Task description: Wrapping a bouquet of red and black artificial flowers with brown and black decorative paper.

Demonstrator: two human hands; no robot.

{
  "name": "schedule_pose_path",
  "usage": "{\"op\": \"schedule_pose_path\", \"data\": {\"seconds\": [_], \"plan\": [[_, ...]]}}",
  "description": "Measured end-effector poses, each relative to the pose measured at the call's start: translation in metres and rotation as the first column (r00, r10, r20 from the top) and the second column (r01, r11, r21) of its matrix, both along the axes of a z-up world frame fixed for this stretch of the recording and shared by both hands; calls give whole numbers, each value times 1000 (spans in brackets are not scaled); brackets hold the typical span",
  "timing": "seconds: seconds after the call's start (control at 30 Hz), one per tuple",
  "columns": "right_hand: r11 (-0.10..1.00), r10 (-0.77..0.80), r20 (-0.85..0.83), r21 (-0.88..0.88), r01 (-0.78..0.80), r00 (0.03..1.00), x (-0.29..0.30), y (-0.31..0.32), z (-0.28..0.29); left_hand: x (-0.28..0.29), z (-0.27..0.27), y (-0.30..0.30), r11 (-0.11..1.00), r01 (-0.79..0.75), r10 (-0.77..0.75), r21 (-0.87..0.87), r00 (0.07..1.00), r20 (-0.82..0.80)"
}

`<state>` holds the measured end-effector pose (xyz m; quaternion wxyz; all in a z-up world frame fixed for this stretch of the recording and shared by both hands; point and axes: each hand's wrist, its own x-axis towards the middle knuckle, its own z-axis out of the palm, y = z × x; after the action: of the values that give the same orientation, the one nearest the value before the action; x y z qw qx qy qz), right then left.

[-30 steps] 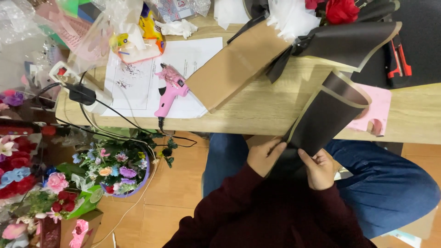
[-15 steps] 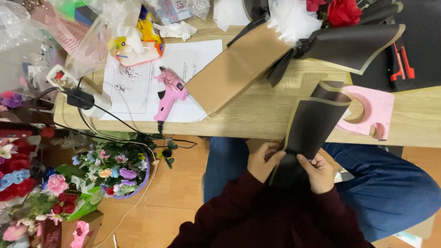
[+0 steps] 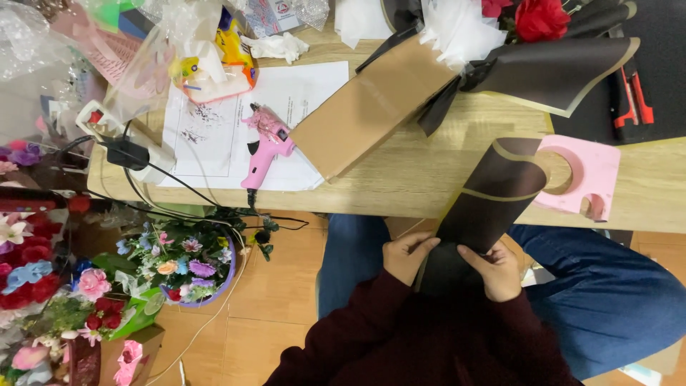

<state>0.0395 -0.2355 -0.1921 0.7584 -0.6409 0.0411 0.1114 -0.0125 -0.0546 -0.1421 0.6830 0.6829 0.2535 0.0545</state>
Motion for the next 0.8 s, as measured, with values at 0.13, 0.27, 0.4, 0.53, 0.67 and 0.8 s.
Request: {"op": "schedule_pose_path", "data": {"seconds": [0.13, 0.27, 0.4, 0.53, 0.67, 0.8], "plan": [[1000, 24, -21, 5, -24, 999, -2, 9, 13, 0, 9, 1, 997, 16, -18, -75, 999, -27], [1000, 23, -62, -1, -23, 998, 0, 10, 6, 0, 0, 7, 992, 20, -27, -122, 998, -55], [996, 38, -11, -84, -39, 999, 0, 7, 19, 0, -1, 10, 981, 25, -43, -190, 995, -91], [700, 291, 593, -667, 255, 751, -6, -8, 91, 0, -14, 10, 998, -15, 17, -64, 999, 33], [741, 210, 865, -445, 504, 455, -4, -26, 181, -2, 2, 21, 999, 13, -10, -49, 999, 53], [699, 433, 683, -666, 260, 588, 28, -23, 221, -3, -2, 21, 991, -1, 10, -134, 998, 66]]}}
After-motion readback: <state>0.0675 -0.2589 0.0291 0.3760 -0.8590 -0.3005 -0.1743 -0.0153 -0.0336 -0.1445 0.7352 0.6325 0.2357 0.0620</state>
